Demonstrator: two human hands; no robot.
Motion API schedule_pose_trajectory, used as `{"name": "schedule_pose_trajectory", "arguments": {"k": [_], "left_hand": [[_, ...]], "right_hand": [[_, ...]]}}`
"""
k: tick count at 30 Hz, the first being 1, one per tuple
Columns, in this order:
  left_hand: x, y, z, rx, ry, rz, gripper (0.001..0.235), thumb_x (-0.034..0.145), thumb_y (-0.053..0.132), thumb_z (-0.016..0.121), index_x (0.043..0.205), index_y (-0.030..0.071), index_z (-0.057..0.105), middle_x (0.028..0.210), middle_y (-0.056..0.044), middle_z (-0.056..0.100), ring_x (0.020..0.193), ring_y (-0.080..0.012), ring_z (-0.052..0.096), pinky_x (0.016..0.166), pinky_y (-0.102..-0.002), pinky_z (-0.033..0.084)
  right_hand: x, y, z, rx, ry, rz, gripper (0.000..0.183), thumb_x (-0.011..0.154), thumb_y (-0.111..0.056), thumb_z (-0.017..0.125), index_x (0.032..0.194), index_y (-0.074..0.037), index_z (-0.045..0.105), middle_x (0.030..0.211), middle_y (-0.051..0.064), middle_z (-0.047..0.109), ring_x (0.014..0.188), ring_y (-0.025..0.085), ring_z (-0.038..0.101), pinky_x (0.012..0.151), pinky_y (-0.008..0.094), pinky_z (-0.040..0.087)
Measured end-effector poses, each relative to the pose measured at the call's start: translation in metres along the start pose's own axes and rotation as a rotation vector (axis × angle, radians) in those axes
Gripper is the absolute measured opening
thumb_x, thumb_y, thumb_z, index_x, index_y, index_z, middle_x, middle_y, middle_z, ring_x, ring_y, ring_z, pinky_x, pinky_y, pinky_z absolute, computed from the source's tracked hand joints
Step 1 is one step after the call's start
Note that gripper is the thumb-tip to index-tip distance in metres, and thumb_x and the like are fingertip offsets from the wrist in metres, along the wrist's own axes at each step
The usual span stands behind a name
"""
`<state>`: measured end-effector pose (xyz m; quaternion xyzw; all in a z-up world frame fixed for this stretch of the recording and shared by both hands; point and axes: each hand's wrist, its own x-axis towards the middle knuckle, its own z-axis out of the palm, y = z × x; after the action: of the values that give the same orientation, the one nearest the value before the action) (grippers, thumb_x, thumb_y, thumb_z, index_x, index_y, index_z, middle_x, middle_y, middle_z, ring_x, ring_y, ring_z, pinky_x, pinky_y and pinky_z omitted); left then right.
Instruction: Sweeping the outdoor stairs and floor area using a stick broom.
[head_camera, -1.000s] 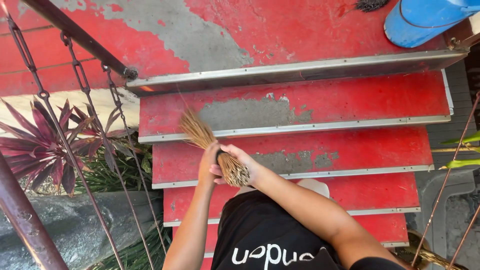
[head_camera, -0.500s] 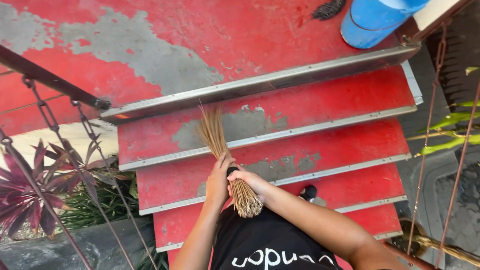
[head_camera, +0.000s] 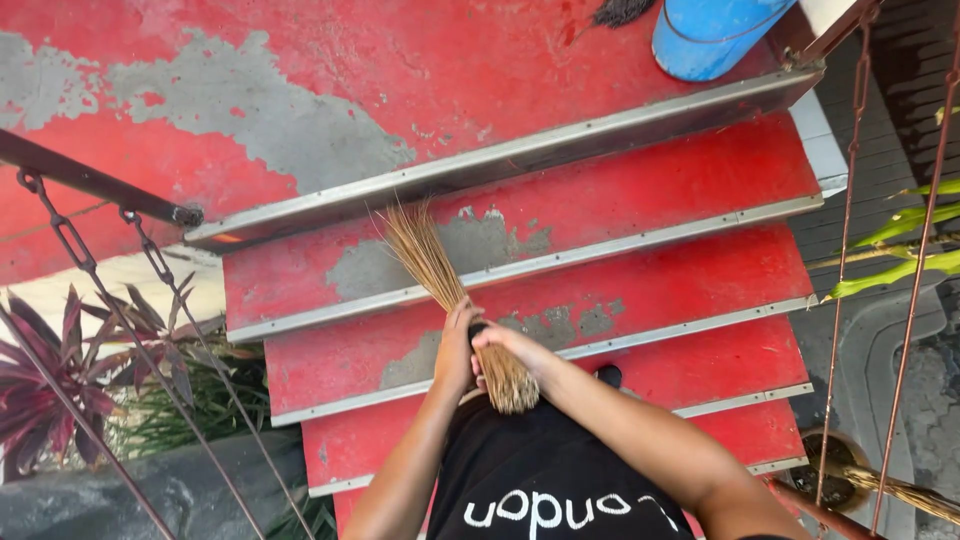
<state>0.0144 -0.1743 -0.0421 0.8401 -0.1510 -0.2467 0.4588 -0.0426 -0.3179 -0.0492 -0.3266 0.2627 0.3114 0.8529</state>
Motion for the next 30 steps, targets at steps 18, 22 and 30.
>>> {"name": "schedule_pose_trajectory", "arguments": {"k": [18,22,30], "left_hand": [[0.007,0.07,0.076,0.206,-0.136,0.146,0.071,0.074,-0.009,0.069,0.136,0.024,0.057,0.158,-0.019,0.039,0.145,-0.0447,0.04,0.12,-0.053,0.036],[0.012,0.065,0.087,0.265,-0.139,0.121,0.073,0.076,-0.006,0.071,0.14,0.024,0.054,0.159,-0.022,0.035,0.145,-0.0464,0.038,0.122,-0.056,0.032],[-0.008,0.106,0.095,0.379,-0.204,0.143,0.077,0.074,-0.012,0.071,0.141,0.02,0.051,0.159,-0.022,0.036,0.146,-0.054,0.028,0.122,-0.058,0.027]], "right_hand": [[-0.069,-0.048,-0.076,0.01,0.129,-0.003,0.075,0.086,-0.021,0.071,0.148,-0.005,0.033,0.08,0.017,0.067,0.063,0.027,0.074,0.055,0.042,0.065],[-0.063,-0.044,-0.097,-0.028,0.136,0.002,0.08,0.086,-0.021,0.07,0.155,-0.014,0.031,0.08,0.018,0.068,0.063,0.028,0.074,0.055,0.042,0.066],[-0.064,-0.023,-0.123,0.001,0.148,0.009,0.077,0.086,-0.025,0.071,0.155,-0.025,0.035,0.083,0.017,0.068,0.065,0.025,0.075,0.057,0.039,0.067]]}}
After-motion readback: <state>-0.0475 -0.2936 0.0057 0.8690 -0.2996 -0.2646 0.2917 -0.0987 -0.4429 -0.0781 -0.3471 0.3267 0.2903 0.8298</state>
